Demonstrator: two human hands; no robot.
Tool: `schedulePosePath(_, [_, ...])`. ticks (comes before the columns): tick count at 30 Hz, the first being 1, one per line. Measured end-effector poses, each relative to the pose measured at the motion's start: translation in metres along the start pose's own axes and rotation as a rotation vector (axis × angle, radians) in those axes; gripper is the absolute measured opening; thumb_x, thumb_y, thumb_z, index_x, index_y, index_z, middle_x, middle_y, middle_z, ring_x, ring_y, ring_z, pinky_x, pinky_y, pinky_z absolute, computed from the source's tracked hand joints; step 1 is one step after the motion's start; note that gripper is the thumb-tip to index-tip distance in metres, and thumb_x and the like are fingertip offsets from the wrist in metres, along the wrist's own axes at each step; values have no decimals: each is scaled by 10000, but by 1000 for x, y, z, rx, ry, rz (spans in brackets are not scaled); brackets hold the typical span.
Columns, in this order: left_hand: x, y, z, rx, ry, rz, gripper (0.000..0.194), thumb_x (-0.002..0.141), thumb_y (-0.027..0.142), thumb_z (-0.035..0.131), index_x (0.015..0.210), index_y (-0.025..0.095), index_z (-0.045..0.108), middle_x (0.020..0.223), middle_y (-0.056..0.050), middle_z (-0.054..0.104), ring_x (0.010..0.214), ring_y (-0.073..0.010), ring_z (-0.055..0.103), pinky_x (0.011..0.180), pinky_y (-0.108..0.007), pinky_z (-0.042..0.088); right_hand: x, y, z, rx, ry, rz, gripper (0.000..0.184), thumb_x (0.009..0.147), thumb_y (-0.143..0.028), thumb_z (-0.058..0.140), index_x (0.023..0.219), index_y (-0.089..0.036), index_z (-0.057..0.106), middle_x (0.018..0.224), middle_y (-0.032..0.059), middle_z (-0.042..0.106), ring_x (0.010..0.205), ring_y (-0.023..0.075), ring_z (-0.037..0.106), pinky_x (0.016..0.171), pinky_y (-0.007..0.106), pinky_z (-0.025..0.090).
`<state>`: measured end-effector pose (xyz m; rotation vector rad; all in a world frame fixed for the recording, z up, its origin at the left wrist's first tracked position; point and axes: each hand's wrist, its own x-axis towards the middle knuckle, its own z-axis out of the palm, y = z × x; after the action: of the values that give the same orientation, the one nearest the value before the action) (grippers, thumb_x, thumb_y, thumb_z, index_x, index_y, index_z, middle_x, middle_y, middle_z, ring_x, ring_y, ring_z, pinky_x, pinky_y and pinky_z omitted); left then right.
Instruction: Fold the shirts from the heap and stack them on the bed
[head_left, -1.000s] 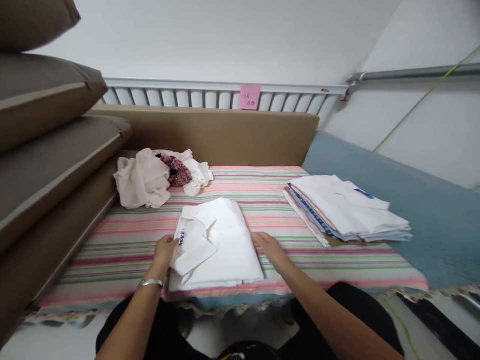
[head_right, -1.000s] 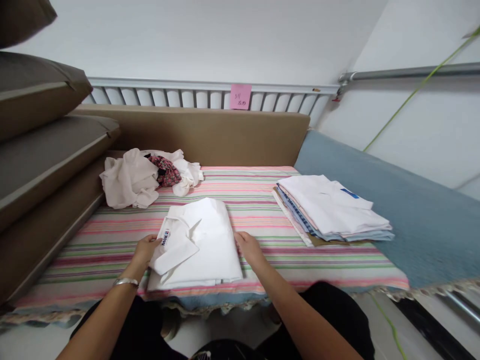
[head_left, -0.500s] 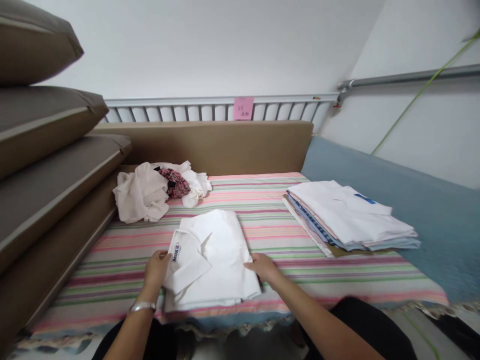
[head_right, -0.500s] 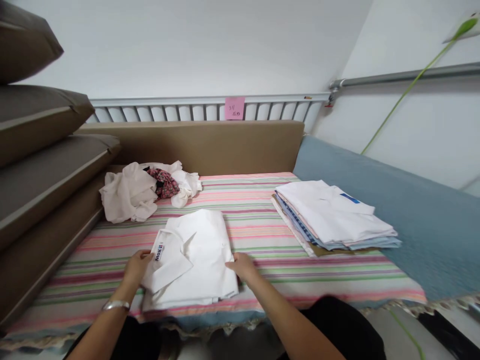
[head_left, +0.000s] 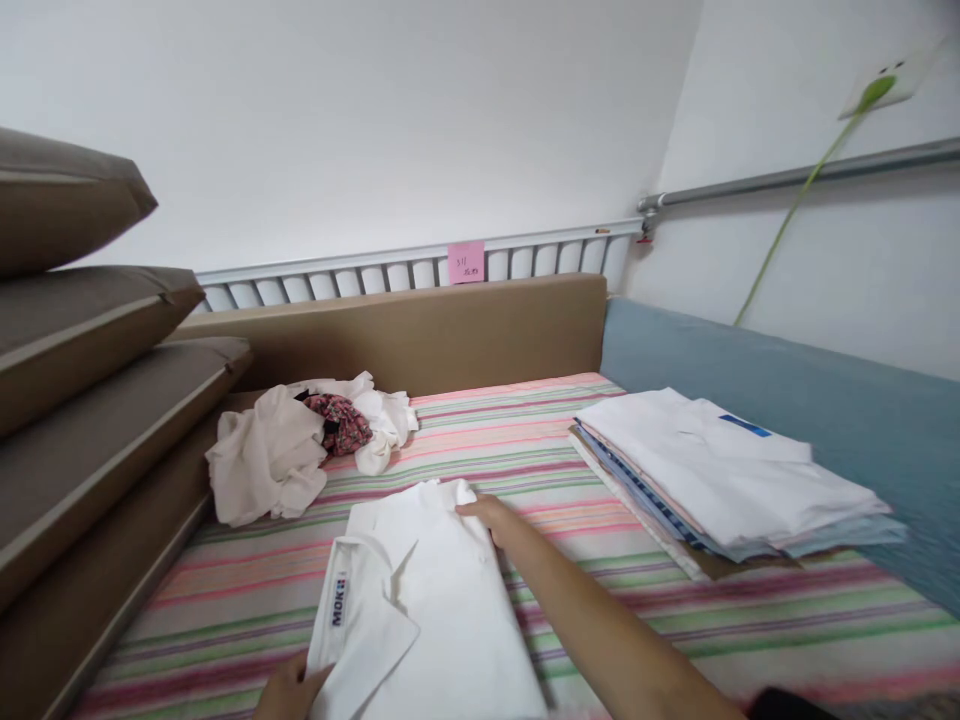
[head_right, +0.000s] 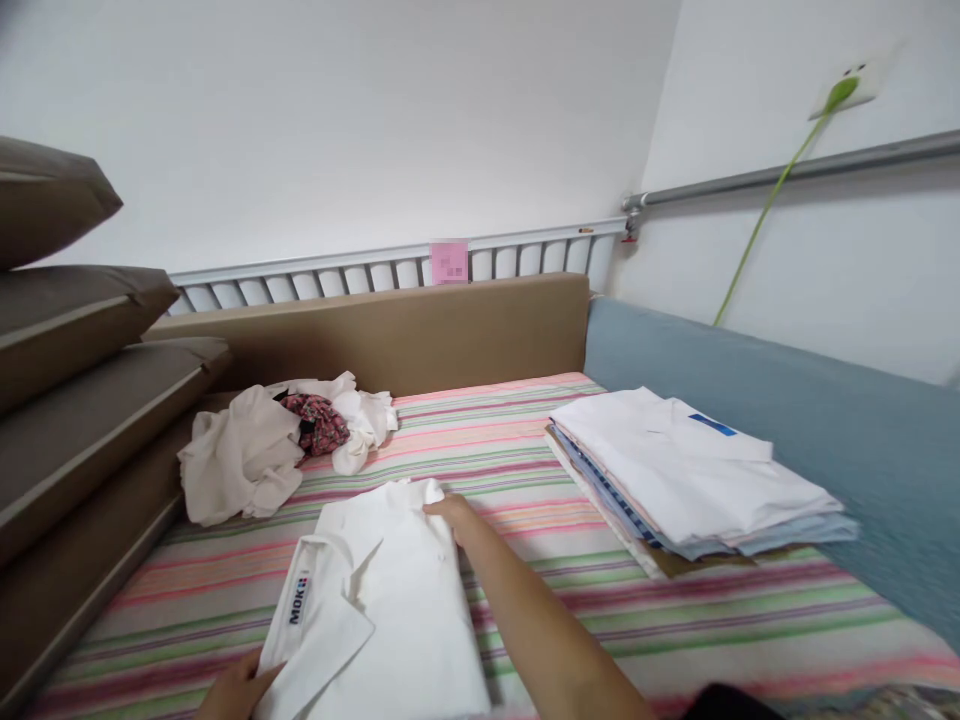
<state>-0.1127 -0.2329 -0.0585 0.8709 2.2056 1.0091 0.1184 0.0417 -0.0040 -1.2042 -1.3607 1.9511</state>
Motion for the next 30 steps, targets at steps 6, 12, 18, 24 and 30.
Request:
schedulePosePath(6, [35,83,-19,155,-96,245,159,568,283,584,660,221,697,742,-23,727,801,-300,656,725,-360,493,-45,0,-42,144,127,-118,343,517,-231,685,843,-145,622,815,53,706,803,241,650,714,322,497])
schedulePosePath(12, [93,211,44,285,-41,425,131,572,182,620,688,179,680,697,-56,694,742,-257,635,741,-339,454,-158,69,-91,493,246,-8,472,598,-345,702,1020,-195,555,981,83,688,894,238,652,773,339,518])
schedulePosePath(18, [59,192,96,140,176,378,341,726,300,509,1012,148,614,1084,-142,646,969,-236,598,875,-344,426,-212,114,-157,151,410,72,670,601,-469,673,1178,-202,463,911,91,676,790,240,662,668,341,525])
schedulePosePath(24, [-46,95,84,-266,127,47,465,644,546,526,840,132,604,733,-90,671,647,-205,613,601,-318,488,-196,88,-199,-313,392,-240,490,614,-478,612,1018,-199,627,1030,91,672,1003,248,603,872,333,467])
schedulePosePath(30, [-104,75,115,-469,-23,-180,503,525,614,627,713,150,577,502,40,511,445,-110,467,459,-247,369,-176,80,-183,-439,284,-290,395,652,-498,566,860,-178,672,917,81,697,901,252,621,830,347,470])
